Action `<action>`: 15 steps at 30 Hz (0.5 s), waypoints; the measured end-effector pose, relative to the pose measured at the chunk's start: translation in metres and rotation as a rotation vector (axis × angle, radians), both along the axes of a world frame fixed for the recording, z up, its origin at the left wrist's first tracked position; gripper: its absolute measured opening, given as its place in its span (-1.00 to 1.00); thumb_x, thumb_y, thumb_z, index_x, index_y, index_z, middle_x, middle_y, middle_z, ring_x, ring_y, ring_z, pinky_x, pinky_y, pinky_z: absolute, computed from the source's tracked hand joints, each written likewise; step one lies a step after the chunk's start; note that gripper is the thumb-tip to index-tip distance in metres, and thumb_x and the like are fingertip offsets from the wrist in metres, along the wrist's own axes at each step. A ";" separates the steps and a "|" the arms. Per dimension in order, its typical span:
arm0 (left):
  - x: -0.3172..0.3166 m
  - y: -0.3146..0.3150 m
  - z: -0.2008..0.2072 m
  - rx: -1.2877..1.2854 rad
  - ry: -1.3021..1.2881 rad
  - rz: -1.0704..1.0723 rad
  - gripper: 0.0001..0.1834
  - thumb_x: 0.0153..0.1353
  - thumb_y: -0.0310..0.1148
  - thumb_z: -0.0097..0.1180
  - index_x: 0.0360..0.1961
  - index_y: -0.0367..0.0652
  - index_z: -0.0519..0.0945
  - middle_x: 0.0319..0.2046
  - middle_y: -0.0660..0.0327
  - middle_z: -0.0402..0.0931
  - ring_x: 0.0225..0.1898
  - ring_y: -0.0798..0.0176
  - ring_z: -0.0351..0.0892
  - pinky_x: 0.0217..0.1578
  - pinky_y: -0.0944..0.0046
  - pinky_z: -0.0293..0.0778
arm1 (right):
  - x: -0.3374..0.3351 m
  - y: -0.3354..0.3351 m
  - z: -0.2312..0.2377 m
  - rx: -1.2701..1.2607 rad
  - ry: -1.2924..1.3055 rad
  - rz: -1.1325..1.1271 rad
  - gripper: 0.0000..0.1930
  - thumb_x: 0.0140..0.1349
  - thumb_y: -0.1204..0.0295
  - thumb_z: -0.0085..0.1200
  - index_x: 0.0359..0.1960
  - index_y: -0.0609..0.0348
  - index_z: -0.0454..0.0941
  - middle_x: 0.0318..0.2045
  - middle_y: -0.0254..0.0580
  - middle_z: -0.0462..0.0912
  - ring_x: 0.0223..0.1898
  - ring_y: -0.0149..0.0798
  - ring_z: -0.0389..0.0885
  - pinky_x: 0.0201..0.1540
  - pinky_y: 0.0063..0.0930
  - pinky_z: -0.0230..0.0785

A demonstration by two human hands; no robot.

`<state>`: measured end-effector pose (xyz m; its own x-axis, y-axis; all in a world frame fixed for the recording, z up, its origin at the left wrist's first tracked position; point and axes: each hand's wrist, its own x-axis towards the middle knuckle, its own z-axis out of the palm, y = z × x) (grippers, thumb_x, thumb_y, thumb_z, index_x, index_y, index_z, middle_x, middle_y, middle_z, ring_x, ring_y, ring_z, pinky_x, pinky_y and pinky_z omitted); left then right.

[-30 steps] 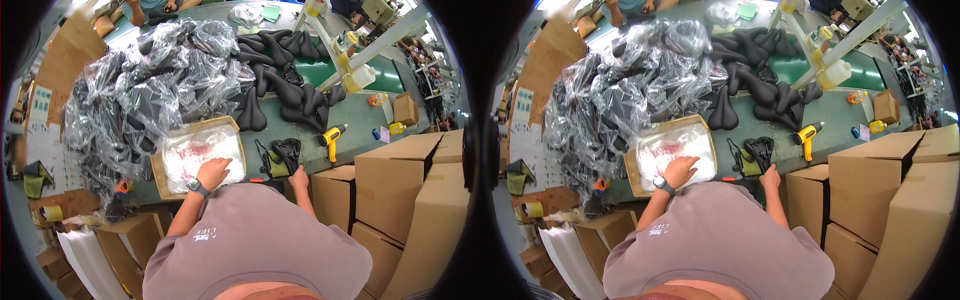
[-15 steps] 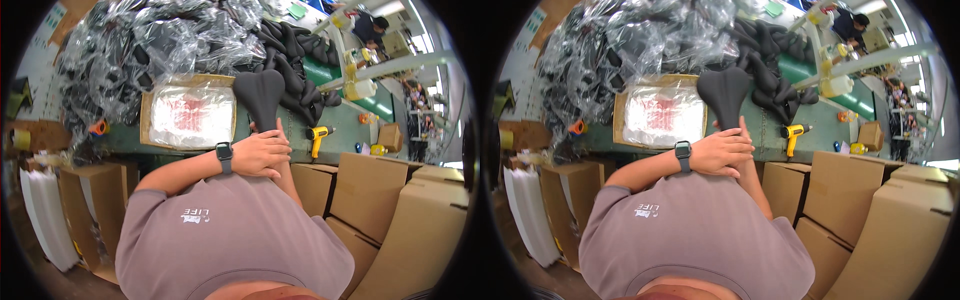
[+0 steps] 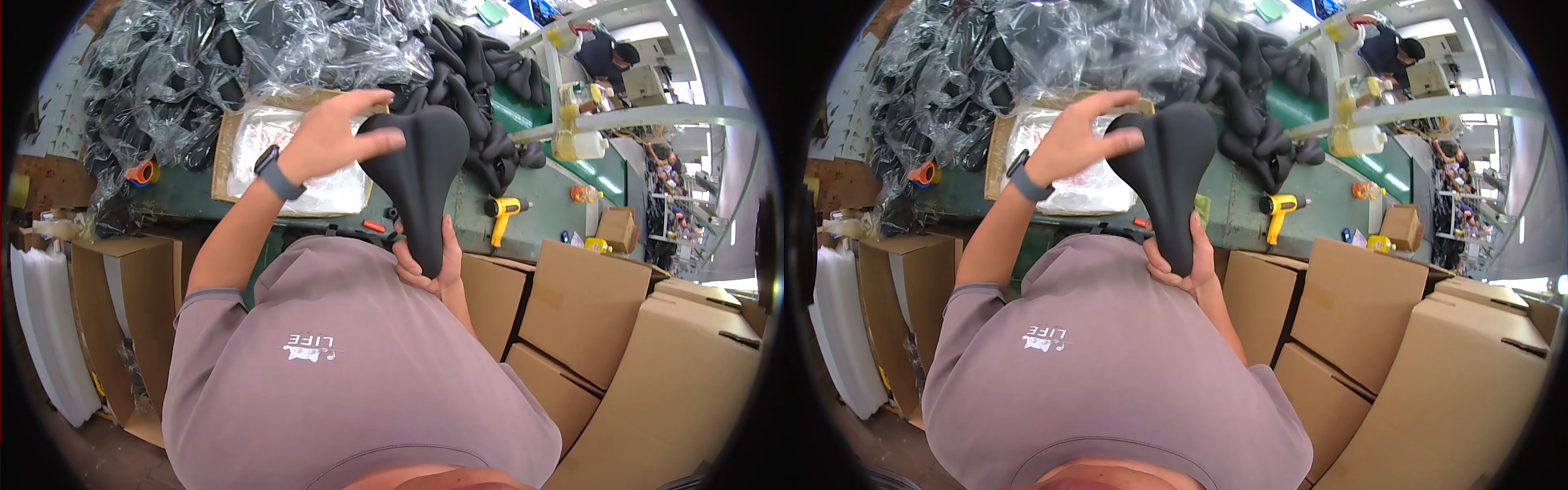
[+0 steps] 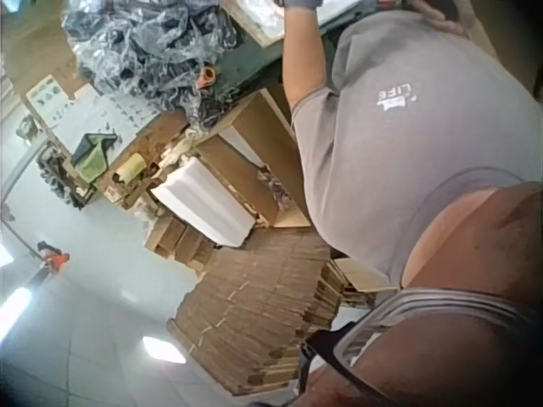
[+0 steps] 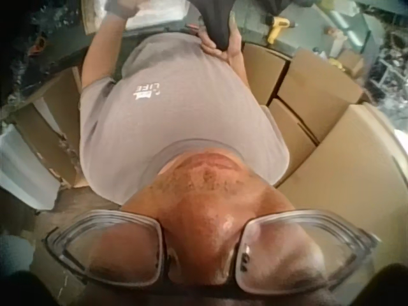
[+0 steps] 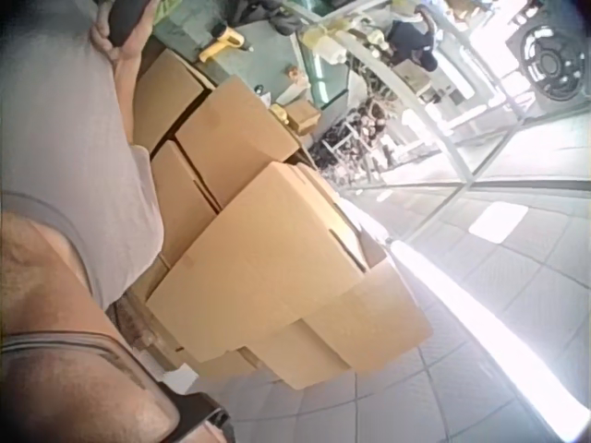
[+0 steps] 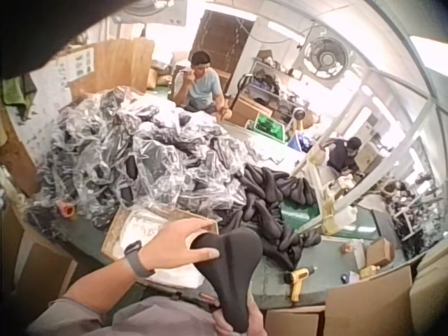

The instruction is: The person is inspecting bicycle seats and packing them into individual plastic bags at a factory workbench.

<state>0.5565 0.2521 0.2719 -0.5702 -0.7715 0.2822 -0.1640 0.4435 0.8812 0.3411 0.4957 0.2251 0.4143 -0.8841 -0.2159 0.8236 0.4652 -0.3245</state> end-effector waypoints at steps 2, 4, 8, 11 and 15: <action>-0.001 0.024 0.020 -0.215 -0.164 -0.033 -0.09 0.15 -0.03 0.62 0.46 -0.24 0.62 0.33 -0.12 0.69 0.39 -0.16 0.65 0.39 -0.03 0.57 | 0.001 0.001 0.003 0.026 0.024 -0.001 -0.08 0.63 -0.49 -0.41 0.38 0.19 0.43 -0.54 -0.14 0.44 -0.77 -0.39 0.19 -0.71 -0.50 0.13; -0.008 0.026 0.029 -0.340 -0.221 -0.009 -0.02 0.08 -0.08 0.62 0.52 -0.23 0.55 0.23 -0.14 0.74 0.27 -0.19 0.73 0.30 -0.06 0.63 | 0.003 0.002 0.010 0.008 0.150 0.066 -0.10 0.62 -0.48 -0.30 0.36 0.24 0.36 -0.55 -0.12 0.45 -0.77 -0.40 0.22 -0.69 -0.51 0.18; -0.002 -0.005 0.034 -0.303 -0.355 -0.120 -0.04 0.03 -0.19 0.58 0.50 -0.25 0.57 -0.10 -0.15 0.80 -0.11 -0.21 0.83 0.03 -0.12 0.71 | 0.003 0.009 0.011 -0.007 0.136 0.106 -0.09 0.64 -0.46 -0.33 0.34 0.30 0.36 -0.58 -0.12 0.43 -0.81 -0.42 0.16 -0.75 -0.51 0.12; 0.008 -0.029 0.040 -0.102 -0.222 -0.409 -0.25 0.09 -0.27 0.40 0.32 -0.44 0.69 -0.39 0.01 0.75 -0.37 0.09 0.77 -0.22 0.12 0.68 | 0.000 0.011 0.002 -0.076 0.026 0.190 -0.09 0.62 -0.47 -0.31 0.38 0.24 0.38 -0.57 -0.09 0.46 -0.79 -0.40 0.20 -0.75 -0.49 0.13; 0.018 -0.042 0.035 0.069 -0.180 -0.562 -0.33 0.20 -0.50 0.24 0.37 -0.57 0.61 -0.48 0.17 0.60 -0.43 0.42 0.49 -0.29 0.27 0.56 | 0.005 0.014 -0.003 -0.048 -0.015 0.179 -0.05 0.62 -0.47 -0.33 0.33 0.38 0.32 -0.58 -0.12 0.45 -0.81 -0.44 0.19 -0.79 -0.54 0.08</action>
